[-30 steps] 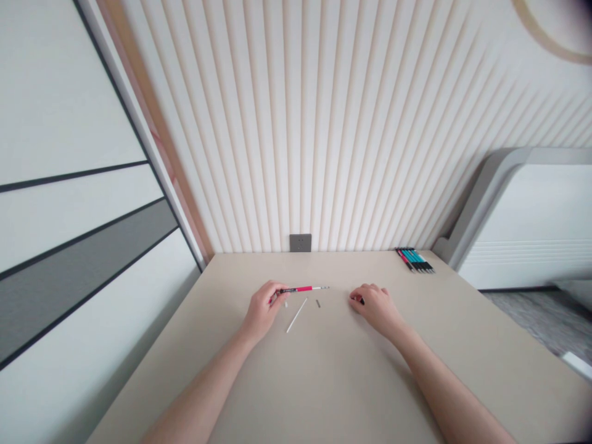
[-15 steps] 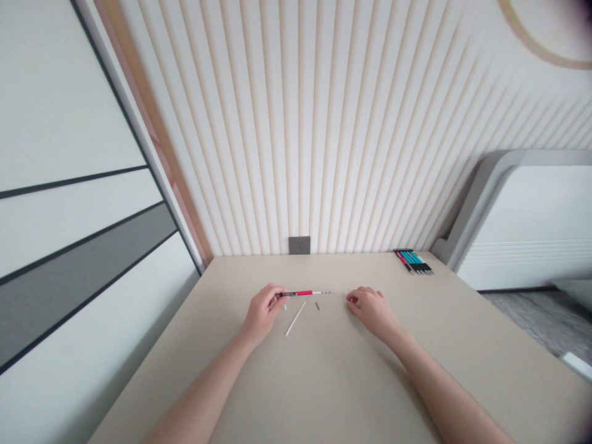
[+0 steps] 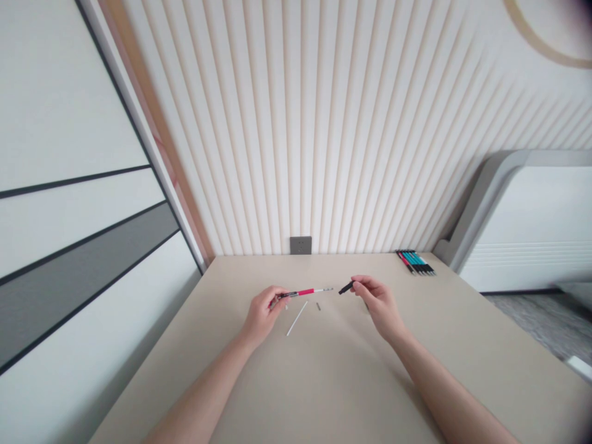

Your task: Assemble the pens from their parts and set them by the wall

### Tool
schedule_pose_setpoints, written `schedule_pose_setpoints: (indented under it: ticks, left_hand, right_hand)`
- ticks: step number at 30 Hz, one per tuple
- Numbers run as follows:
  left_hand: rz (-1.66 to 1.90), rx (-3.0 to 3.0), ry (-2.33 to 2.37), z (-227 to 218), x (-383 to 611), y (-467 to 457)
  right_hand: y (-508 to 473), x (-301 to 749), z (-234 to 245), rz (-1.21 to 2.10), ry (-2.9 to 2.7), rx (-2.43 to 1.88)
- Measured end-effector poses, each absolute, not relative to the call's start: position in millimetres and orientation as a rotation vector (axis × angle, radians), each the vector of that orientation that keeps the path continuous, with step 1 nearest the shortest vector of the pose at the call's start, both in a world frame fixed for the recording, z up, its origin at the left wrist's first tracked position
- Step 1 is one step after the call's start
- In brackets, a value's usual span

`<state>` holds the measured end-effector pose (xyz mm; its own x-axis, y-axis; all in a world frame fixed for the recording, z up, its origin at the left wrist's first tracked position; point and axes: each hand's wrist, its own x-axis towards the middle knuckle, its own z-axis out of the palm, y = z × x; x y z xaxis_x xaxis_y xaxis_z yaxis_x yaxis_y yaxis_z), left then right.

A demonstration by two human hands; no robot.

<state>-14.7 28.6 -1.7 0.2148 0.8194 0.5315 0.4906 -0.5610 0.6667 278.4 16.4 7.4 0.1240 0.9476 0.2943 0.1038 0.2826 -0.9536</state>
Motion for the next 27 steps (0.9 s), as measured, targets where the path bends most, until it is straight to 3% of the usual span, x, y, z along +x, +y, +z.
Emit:
schedule_pose_setpoints:
  ticks: [11, 27]
  left_hand:
    - [1.578, 1.474, 1.184, -3, -18, 38]
    - [1.330, 1.730, 1.169, -7, -12, 30]
  right_hand:
    - [14, 275, 8, 0.910, -1.277, -1.028]
    - [12, 269, 1, 0.939, -1.405, -1.055]
